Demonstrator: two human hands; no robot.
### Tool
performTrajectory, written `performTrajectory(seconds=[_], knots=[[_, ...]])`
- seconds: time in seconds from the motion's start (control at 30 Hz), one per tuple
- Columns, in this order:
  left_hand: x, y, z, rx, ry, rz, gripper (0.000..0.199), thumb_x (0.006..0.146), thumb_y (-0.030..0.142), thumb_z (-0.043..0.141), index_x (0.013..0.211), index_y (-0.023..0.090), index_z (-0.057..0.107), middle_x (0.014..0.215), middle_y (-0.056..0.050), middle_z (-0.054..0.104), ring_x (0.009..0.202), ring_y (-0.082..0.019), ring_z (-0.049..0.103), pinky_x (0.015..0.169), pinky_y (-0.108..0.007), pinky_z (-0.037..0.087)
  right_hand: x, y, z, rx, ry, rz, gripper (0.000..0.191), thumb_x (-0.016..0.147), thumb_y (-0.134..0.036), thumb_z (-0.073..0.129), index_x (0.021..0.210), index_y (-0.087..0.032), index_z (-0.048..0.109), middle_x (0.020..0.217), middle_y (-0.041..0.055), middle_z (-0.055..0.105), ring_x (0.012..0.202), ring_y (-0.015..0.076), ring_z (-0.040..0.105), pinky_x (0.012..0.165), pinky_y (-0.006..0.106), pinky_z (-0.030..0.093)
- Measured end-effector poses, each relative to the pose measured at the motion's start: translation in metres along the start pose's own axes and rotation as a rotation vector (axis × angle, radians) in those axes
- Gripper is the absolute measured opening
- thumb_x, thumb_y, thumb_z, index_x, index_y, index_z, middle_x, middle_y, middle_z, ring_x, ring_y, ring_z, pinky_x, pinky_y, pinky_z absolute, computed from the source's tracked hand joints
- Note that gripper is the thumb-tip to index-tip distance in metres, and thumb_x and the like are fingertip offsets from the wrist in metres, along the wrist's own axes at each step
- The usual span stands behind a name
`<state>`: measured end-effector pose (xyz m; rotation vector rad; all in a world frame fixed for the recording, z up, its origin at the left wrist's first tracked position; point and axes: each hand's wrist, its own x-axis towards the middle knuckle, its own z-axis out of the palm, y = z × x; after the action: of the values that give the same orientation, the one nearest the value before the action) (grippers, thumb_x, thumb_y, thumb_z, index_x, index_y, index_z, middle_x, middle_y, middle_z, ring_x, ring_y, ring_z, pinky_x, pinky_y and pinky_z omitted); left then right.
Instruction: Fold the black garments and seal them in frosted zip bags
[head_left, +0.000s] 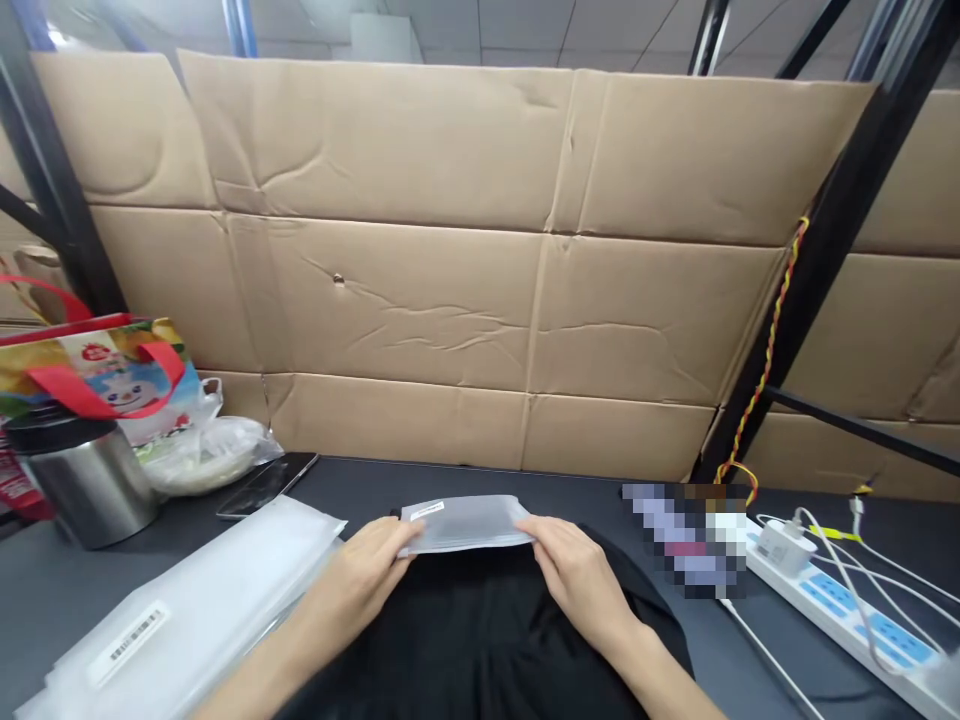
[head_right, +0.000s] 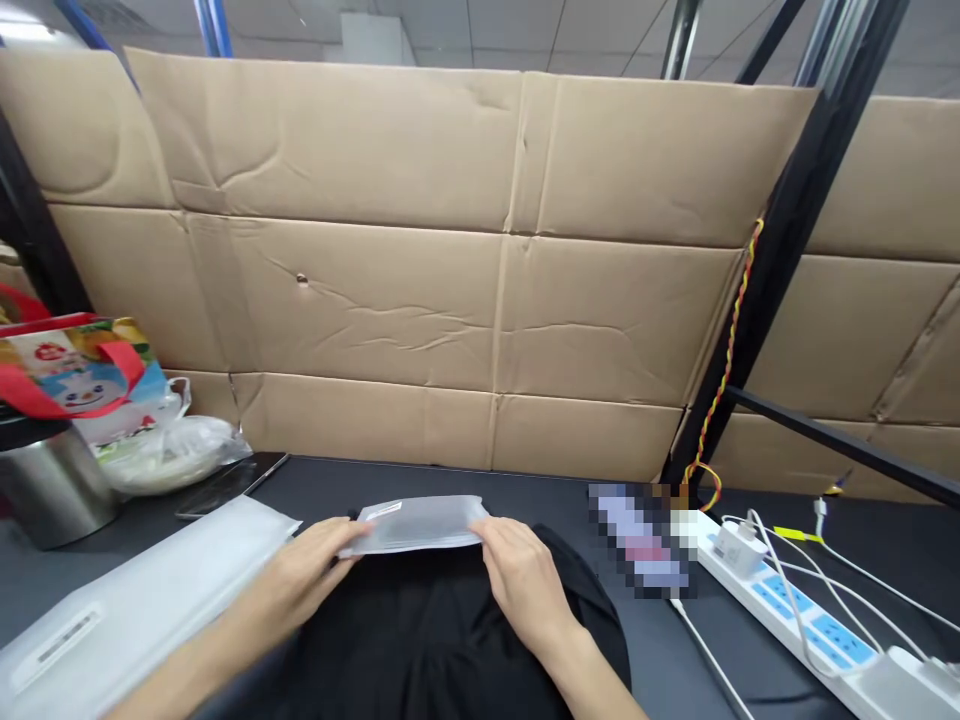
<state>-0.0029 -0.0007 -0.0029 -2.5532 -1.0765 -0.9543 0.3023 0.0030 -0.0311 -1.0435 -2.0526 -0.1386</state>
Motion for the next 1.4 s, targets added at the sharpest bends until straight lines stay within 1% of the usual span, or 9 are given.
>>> performTrajectory(seconds=[0.1,0.2,0.33,0.47,0.63,0.8,0.97,1.17,1.4], knots=[[-0.012,-0.003,-0.002,-0.107,0.062,-0.097,0.020,0.096,0.024,0.045,0.112,0.025,0.057,0.103,-0.001,0.071,0.093,-0.018,0.068,0.080,-0.025,0.054,0.005,-0.010,-0.002,-0.033,0.026,-0.008,0.030,0.090,-0.010,0.044,0.113,-0.022,0.060,0.106,0.0053,0.068,0.100,0.0213,0.063,0.087,0.038,0.052],[-0.010,0.006,0.001,-0.169,0.096,-0.132,0.016,0.095,0.026,0.048,0.107,0.025,0.058,0.098,0.000,0.072,0.088,-0.017,0.070,0.076,-0.024,0.055,0.017,-0.039,-0.003,-0.046,0.040,-0.122,0.026,0.089,-0.016,0.052,0.115,-0.019,0.057,0.107,0.0075,0.067,0.104,0.0230,0.059,0.091,0.040,0.049],[0.000,0.021,0.003,-0.217,0.101,-0.059,0.012,0.096,0.025,0.047,0.099,0.023,0.058,0.093,0.000,0.071,0.086,-0.017,0.069,0.077,-0.025,0.055,0.035,-0.083,0.007,-0.020,-0.002,-0.319,0.016,0.092,-0.016,0.052,0.106,-0.017,0.059,0.091,0.0052,0.067,0.087,0.0194,0.060,0.079,0.034,0.049],[-0.001,0.026,0.001,-0.258,0.031,0.049,0.016,0.099,0.018,0.041,0.103,0.022,0.056,0.098,-0.002,0.070,0.092,-0.016,0.068,0.081,-0.024,0.054,0.039,-0.098,0.019,-0.094,0.021,-0.367,0.016,0.095,-0.011,0.046,0.089,-0.016,0.060,0.076,0.0030,0.063,0.070,0.0168,0.055,0.065,0.031,0.045],[-0.004,0.026,0.002,-0.243,0.049,0.095,0.013,0.098,0.018,0.044,0.102,0.022,0.056,0.102,-0.002,0.071,0.093,-0.017,0.069,0.083,-0.024,0.055,0.028,-0.091,0.018,-0.226,-0.008,-0.414,0.017,0.095,-0.013,0.046,0.084,-0.016,0.058,0.075,0.0031,0.060,0.070,0.0172,0.052,0.067,0.032,0.044],[0.003,0.023,0.000,-0.203,0.104,0.129,0.011,0.097,0.019,0.047,0.100,0.022,0.057,0.101,-0.002,0.072,0.093,-0.016,0.070,0.083,-0.024,0.056,0.024,-0.077,0.006,-0.341,-0.037,-0.404,0.020,0.094,-0.008,0.041,0.087,-0.015,0.058,0.076,0.0038,0.058,0.070,0.0176,0.051,0.066,0.033,0.043],[0.007,0.021,-0.009,-0.175,0.133,0.119,0.009,0.095,0.020,0.051,0.100,0.023,0.058,0.100,0.001,0.073,0.092,-0.016,0.070,0.084,-0.024,0.056,0.018,-0.050,-0.010,-0.389,-0.009,-0.354,0.017,0.095,-0.009,0.044,0.089,-0.015,0.059,0.077,0.0037,0.059,0.071,0.0176,0.052,0.071,0.035,0.045],[0.006,0.018,-0.016,-0.158,0.153,0.111,0.010,0.094,0.019,0.052,0.101,0.023,0.058,0.102,0.000,0.072,0.096,-0.016,0.069,0.088,-0.025,0.055,0.014,-0.028,-0.027,-0.446,0.025,-0.368,0.017,0.094,-0.008,0.043,0.091,-0.014,0.058,0.078,0.0049,0.059,0.073,0.0190,0.055,0.070,0.036,0.045],[0.001,0.015,-0.022,-0.174,0.165,0.058,0.011,0.092,0.020,0.054,0.100,0.025,0.060,0.103,0.002,0.073,0.094,-0.018,0.070,0.086,-0.026,0.057,0.003,-0.006,-0.029,-0.457,0.040,-0.329,0.014,0.094,-0.009,0.044,0.098,-0.014,0.056,0.081,0.0059,0.059,0.079,0.0208,0.056,0.078,0.039,0.047]])
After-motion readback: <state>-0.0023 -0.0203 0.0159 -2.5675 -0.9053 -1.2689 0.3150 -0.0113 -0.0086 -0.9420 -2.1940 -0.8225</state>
